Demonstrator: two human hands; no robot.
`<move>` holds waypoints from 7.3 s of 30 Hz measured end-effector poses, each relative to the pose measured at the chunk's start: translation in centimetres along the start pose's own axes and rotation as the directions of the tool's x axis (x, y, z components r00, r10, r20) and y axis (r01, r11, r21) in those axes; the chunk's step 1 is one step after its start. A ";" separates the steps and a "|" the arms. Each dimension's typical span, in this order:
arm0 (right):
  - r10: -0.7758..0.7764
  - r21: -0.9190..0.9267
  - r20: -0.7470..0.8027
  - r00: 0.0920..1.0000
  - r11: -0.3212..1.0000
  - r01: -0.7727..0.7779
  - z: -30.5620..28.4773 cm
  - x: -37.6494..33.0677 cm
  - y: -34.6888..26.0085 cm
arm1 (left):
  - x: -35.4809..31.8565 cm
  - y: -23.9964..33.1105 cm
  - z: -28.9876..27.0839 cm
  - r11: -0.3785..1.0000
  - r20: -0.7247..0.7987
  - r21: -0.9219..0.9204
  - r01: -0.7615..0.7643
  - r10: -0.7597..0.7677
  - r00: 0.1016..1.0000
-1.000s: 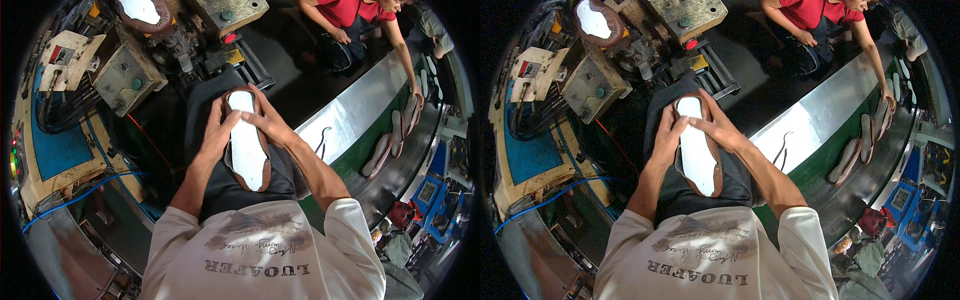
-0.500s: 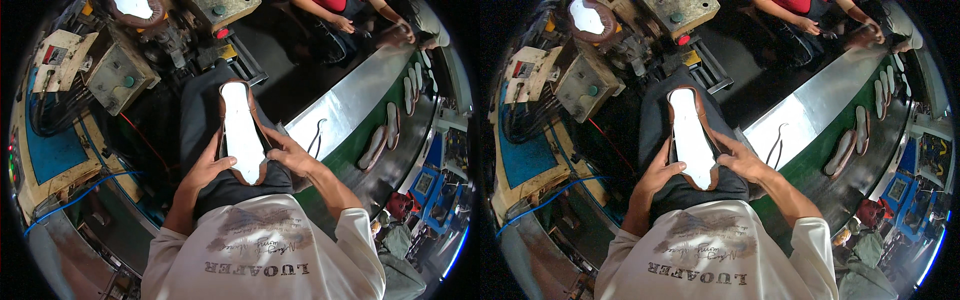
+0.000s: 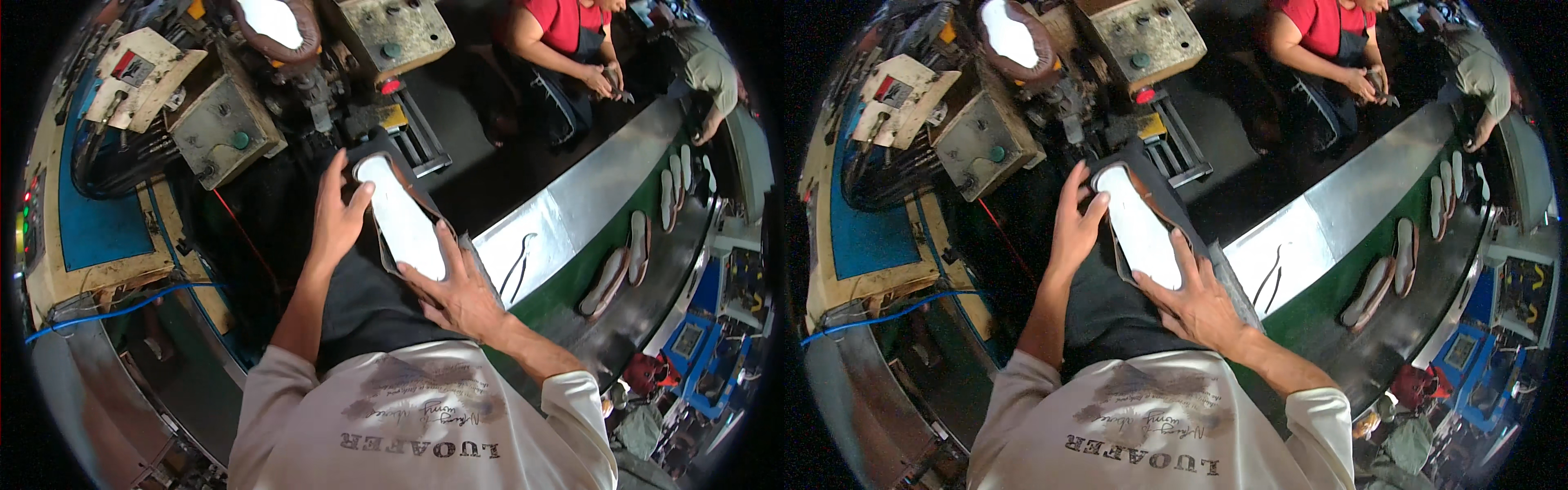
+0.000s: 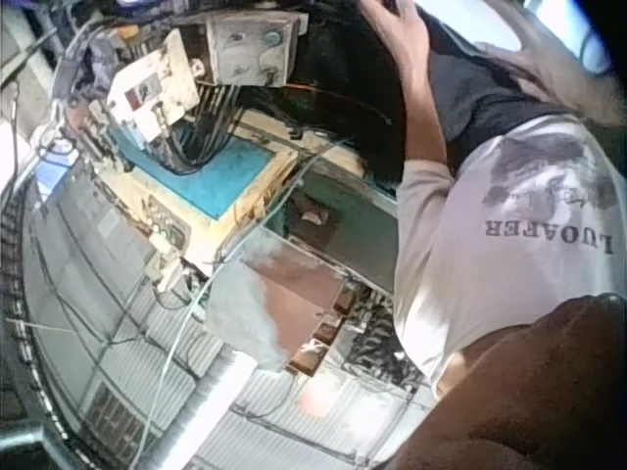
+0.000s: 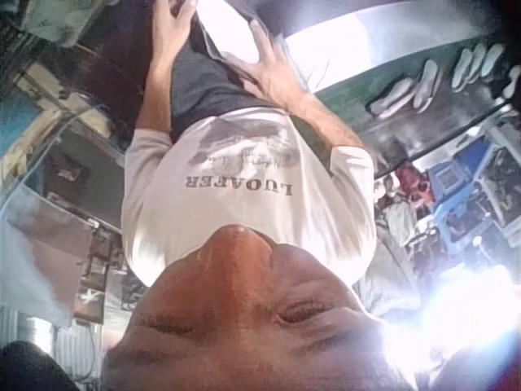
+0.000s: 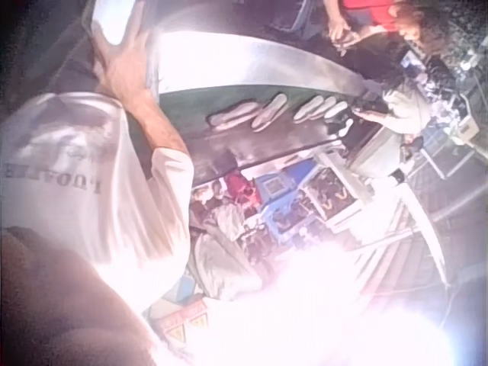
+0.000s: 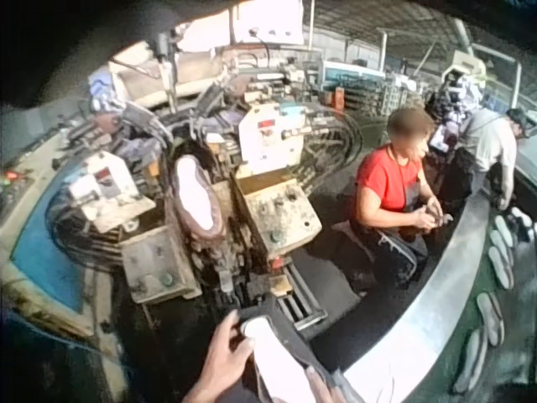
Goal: The recorder is performing the lasting process in shoe manufacturing, pulling uppers over the last and using an industrial lasting machine.
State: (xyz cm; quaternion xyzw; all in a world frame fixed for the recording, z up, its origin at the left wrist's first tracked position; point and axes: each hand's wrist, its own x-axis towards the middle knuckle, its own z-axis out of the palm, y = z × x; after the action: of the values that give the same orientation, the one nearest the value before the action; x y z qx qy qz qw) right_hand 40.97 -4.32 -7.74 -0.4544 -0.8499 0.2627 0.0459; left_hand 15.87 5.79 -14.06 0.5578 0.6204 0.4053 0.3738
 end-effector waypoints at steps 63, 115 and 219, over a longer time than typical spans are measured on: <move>-0.485 -0.517 -0.377 0.789 0.817 0.256 -13.4 39.0 -4.1 | -6.0 -3.8 -11.5 0.157 0.342 -0.875 0.457 -0.468 0.815; 0.377 0.993 -0.102 0.921 0.087 0.075 4.8 10.7 -2.3 | -4.7 2.2 -3.5 0.419 0.349 -0.860 0.291 0.067 0.935; 0.401 0.867 -0.129 0.907 0.489 -0.093 2.3 10.3 2.8 | -3.5 0.3 3.9 0.804 0.275 -0.546 0.238 -0.096 0.957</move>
State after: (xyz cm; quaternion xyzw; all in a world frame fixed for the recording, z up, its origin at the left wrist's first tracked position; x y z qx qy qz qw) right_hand 36.36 4.19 -12.73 -0.5288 -0.5202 0.5686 0.3556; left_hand 19.94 2.63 -15.30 0.4060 0.4682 0.4697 0.6287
